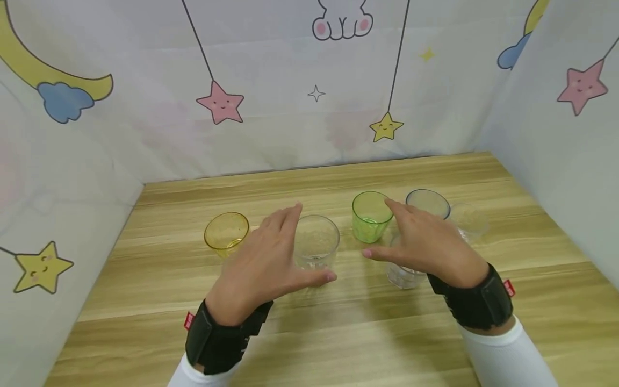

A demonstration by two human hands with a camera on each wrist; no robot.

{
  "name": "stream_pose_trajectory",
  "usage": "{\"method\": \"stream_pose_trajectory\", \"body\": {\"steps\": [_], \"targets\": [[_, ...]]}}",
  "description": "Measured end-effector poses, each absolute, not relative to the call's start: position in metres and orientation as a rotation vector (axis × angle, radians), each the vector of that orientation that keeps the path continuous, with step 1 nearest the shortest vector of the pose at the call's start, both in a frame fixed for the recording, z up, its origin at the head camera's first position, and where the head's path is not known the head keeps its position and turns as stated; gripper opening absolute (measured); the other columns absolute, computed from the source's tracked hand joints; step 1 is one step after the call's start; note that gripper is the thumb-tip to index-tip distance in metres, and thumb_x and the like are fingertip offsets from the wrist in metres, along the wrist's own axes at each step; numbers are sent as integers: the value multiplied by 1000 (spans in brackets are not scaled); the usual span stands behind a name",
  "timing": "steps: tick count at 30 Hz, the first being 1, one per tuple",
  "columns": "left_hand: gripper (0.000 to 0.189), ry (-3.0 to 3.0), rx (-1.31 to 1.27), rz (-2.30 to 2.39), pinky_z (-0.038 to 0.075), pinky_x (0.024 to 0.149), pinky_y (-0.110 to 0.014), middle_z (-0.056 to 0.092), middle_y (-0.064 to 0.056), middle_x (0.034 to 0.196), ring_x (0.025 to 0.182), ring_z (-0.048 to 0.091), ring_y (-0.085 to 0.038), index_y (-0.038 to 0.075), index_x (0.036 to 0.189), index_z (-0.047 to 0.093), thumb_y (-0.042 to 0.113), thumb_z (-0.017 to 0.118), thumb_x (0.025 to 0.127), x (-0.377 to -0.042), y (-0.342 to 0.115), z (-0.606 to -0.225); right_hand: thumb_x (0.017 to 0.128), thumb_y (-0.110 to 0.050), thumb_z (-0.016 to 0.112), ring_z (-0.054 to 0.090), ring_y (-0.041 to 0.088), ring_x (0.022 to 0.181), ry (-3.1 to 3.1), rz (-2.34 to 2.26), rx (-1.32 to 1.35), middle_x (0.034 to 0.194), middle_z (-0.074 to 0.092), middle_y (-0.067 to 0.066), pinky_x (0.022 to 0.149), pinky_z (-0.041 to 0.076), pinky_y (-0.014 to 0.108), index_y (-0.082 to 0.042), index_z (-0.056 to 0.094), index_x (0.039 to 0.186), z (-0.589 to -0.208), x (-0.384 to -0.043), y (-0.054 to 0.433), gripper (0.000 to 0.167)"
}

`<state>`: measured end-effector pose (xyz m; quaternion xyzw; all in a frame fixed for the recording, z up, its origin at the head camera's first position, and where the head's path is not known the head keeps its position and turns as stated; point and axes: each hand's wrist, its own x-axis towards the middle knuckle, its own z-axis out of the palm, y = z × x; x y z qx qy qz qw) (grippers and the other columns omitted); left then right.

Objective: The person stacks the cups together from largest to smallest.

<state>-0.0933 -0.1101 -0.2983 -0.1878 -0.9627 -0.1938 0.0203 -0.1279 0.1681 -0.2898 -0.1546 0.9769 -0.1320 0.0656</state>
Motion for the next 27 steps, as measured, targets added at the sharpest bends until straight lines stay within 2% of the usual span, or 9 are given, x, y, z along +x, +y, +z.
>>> {"method": "stream_pose_trajectory", "body": {"steps": [7, 13, 20, 27], "targets": [[118, -2977, -646, -636, 40, 109, -47, 40, -19, 153, 140, 40, -32, 4, 158, 27, 74, 73, 75, -94, -105, -303, 74, -86, 60, 53, 44, 125, 2948, -310, -423, 141, 53, 28, 87, 49, 63, 5, 42, 148, -292, -129, 171, 118], [114, -3004, -617, -589, 47, 101, -47, 46, -21, 147, 129, 52, -36, 3, 158, 28, 68, 76, 77, -95, -104, -304, 77, -79, 65, 62, 42, 110, 2953, -318, -438, 123, 64, 26, 79, 53, 58, 9, 55, 134, -295, -131, 174, 105], [104, -2989, -618, -587, 51, 95, -46, 50, -19, 142, 118, 59, -35, 1, 155, 34, 62, 75, 82, -95, -102, -305, 79, -75, 68, 62, 42, 109, 2922, -302, -434, 120, 65, 25, 80, 52, 58, 8, 60, 129, -297, -135, 177, 97], [97, -2998, -622, -592, 54, 88, -42, 49, -18, 143, 109, 62, -31, 3, 156, 35, 60, 72, 87, -96, -102, -306, 72, -70, 76, 66, 41, 95, 2907, -280, -402, 110, 69, 21, 67, 53, 55, 3, 66, 122, -299, -138, 177, 89]]}}
